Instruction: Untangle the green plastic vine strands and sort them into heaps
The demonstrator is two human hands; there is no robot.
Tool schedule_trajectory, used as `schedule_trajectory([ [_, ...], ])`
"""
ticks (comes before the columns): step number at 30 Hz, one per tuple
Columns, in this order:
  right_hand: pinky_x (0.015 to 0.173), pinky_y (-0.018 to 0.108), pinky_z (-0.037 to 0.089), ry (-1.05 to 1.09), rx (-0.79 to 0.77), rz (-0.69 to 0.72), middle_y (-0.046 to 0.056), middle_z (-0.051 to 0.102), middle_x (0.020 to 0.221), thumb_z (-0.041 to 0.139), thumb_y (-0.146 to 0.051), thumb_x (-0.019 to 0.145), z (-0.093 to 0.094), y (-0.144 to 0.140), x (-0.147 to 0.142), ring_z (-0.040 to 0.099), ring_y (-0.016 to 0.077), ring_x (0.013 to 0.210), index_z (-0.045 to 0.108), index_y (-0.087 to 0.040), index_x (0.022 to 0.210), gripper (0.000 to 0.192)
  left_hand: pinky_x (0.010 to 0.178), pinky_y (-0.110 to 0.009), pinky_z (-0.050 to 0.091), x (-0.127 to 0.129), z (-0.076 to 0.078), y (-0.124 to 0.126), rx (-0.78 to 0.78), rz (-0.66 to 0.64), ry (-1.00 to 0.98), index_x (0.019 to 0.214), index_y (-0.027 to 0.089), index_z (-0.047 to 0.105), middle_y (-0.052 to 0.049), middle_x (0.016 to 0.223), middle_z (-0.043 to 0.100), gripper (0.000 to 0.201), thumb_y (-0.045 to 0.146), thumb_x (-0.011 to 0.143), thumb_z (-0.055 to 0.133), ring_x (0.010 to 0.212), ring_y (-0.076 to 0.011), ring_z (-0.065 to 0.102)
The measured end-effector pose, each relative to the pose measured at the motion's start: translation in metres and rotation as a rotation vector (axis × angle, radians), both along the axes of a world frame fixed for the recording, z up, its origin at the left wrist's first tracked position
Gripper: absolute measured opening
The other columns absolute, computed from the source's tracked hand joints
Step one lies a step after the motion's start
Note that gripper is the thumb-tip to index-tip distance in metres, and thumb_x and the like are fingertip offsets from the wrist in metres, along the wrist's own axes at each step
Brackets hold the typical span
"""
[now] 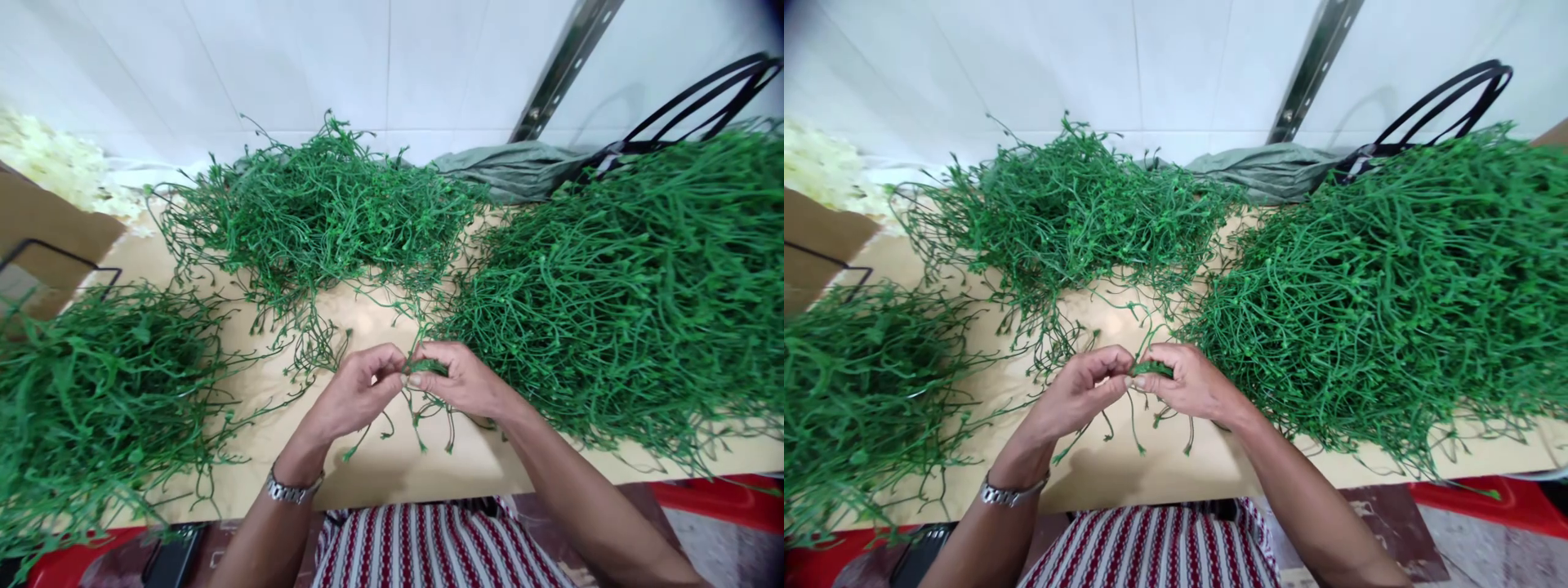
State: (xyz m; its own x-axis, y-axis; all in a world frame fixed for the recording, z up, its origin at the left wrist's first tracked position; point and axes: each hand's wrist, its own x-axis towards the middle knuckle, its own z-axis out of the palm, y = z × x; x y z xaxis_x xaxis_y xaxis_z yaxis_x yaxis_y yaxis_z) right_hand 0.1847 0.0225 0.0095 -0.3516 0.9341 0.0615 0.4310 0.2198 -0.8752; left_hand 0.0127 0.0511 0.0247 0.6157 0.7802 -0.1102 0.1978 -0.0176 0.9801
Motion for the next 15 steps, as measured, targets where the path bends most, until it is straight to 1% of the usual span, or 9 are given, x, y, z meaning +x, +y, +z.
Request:
schedule_trajectory([
  [2,0.058,0.021,0.035,-0.111,0.106,0.003,-0.001,0.051,0.067,0.05,-0.025,0.082,0.001,0.0,0.0,0.047,0.0103,0.063,0.055,-0.014,0.078,0.012,0.048,-0.02,0.026,-0.001,-0.001,0.0,0.044,-0.02,0.058,0.063,0.015,0.048,0.005,0.054,0.035,0.011,0.017,0.073,0.048,0.052,-0.008,0.031],
  [4,0.059,0.022,0.035,-0.236,0.254,0.006,0.002,0.053,0.071,0.048,-0.019,0.081,0.0,0.001,0.001,0.047,0.0118,0.066,0.054,-0.014,0.079,0.008,0.048,-0.02,0.024,-0.002,-0.002,0.0,0.092,-0.015,0.104,0.06,0.015,0.046,0.005,0.053,0.032,0.014,0.016,0.074,0.046,0.052,-0.008,0.029],
  [6,0.057,0.022,0.033,-0.375,0.382,0.02,0.003,0.054,0.071,0.045,-0.012,0.078,-0.003,0.0,0.002,0.046,0.0124,0.064,0.053,-0.014,0.077,0.009,0.047,-0.021,0.023,-0.003,-0.001,-0.002,0.106,0.007,0.117,0.057,0.016,0.044,0.005,0.052,0.03,0.017,0.016,0.074,0.045,0.051,-0.008,0.028],
  [7,0.055,0.022,0.032,-0.438,0.419,0.036,0.002,0.054,0.068,0.043,-0.009,0.075,-0.004,0.0,0.003,0.045,0.0122,0.061,0.053,-0.015,0.075,0.012,0.047,-0.021,0.022,-0.004,0.0,-0.003,0.094,0.012,0.108,0.056,0.016,0.043,0.005,0.052,0.029,0.018,0.016,0.074,0.045,0.05,-0.008,0.027],
  [8,0.053,0.022,0.031,-0.487,0.438,0.061,0.002,0.054,0.065,0.041,-0.007,0.073,-0.005,-0.002,0.003,0.044,0.0118,0.058,0.053,-0.016,0.074,0.015,0.046,-0.021,0.022,-0.006,0.002,-0.004,0.072,0.006,0.094,0.055,0.016,0.043,0.005,0.051,0.029,0.019,0.017,0.074,0.045,0.05,-0.0079,0.026],
  [10,0.052,0.022,0.029,-0.532,0.452,0.129,0.0,0.055,0.061,0.04,-0.004,0.07,-0.001,-0.007,0.002,0.044,0.0111,0.053,0.054,-0.017,0.073,0.02,0.045,-0.021,0.021,-0.009,0.009,-0.009,0.029,-0.046,0.071,0.054,0.016,0.043,0.005,0.049,0.028,0.021,0.017,0.074,0.046,0.048,-0.0077,0.026],
  [12,0.053,0.023,0.03,-0.543,0.439,0.217,0.0,0.056,0.06,0.04,-0.003,0.068,0.007,-0.014,0.0,0.046,0.0112,0.053,0.054,-0.018,0.071,0.021,0.045,-0.021,0.021,-0.014,0.018,-0.014,0.027,-0.135,0.079,0.052,0.015,0.044,0.005,0.049,0.029,0.023,0.016,0.075,0.046,0.047,-0.0075,0.026],
  [15,0.055,0.024,0.032,-0.523,0.428,0.369,-0.001,0.057,0.059,0.04,-0.001,0.065,0.025,-0.023,0.001,0.046,0.011,0.053,0.052,-0.019,0.063,0.022,0.046,-0.022,0.023,-0.026,0.031,-0.02,0.068,-0.287,0.129,0.051,0.015,0.049,0.004,0.048,0.032,0.025,0.012,0.076,0.045,0.048,-0.0081,0.028],
])
